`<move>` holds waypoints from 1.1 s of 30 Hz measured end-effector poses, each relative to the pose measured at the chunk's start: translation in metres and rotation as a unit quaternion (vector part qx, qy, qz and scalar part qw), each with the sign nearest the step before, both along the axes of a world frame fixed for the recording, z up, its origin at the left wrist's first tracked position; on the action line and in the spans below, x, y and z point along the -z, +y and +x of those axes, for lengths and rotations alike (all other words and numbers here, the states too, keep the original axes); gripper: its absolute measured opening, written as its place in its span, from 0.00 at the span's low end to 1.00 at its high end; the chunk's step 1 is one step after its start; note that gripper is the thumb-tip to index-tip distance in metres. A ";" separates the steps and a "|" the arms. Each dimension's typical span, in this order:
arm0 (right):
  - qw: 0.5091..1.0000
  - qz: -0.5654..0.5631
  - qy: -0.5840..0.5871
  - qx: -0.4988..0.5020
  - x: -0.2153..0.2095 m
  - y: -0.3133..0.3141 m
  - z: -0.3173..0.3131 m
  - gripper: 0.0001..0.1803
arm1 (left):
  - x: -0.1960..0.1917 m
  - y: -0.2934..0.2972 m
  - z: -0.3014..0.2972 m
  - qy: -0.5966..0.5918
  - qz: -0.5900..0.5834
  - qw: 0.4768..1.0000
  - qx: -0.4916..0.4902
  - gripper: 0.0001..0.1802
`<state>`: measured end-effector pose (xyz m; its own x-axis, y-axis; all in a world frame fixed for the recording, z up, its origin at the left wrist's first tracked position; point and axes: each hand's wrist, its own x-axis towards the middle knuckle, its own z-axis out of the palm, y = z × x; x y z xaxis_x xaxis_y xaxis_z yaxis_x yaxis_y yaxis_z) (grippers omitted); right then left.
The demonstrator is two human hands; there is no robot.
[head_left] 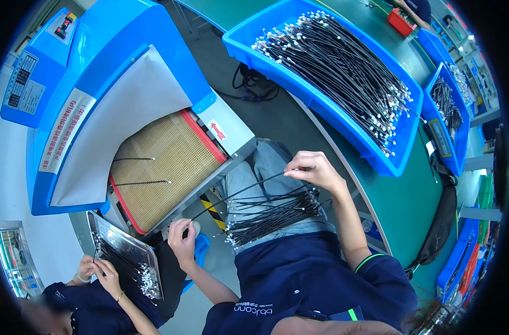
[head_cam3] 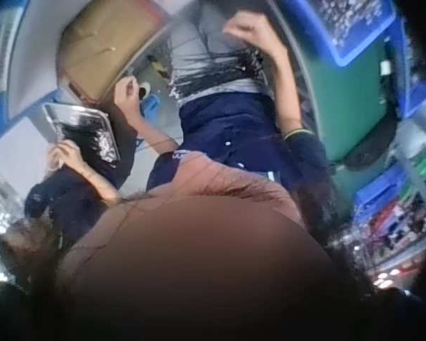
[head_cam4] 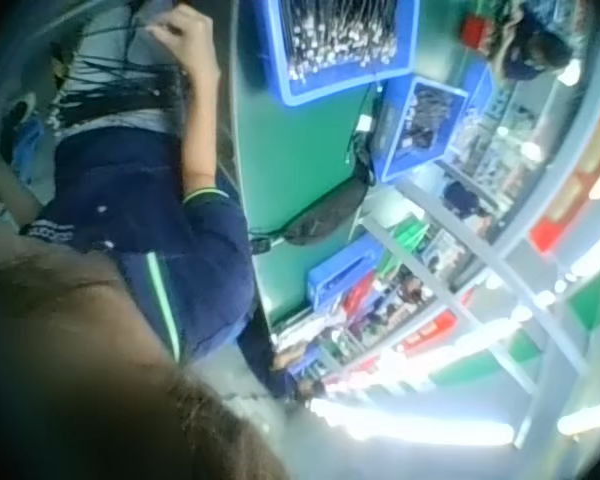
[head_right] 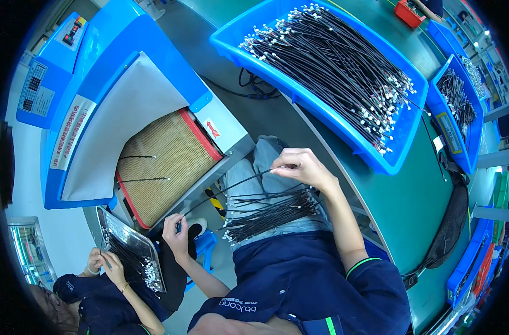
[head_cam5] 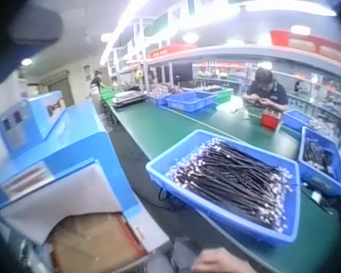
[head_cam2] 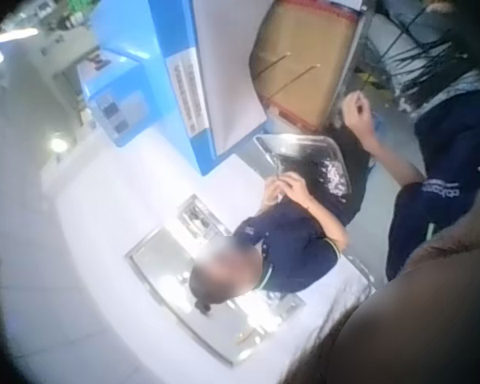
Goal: The person repeatedly picks up black cables from a blue bin, places them onto a conveyor belt, and then retrieves them from the other side. This cycle continues throughout the clip, with the person handling the cables one at a time.
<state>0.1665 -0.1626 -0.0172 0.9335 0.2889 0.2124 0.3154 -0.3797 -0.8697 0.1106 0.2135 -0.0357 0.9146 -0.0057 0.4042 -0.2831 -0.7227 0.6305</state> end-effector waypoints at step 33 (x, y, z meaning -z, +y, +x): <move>0.995 -0.010 -0.085 -0.054 0.011 0.015 0.000 0.06 | 0.002 0.026 0.012 0.000 0.016 1.000 -0.004 0.08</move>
<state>0.1669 -0.1472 -0.0286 0.8478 0.3913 0.3581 0.4976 -0.3530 -0.7923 0.1224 0.2391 -0.0379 0.9144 -0.0113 0.4047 -0.2775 -0.7452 0.6063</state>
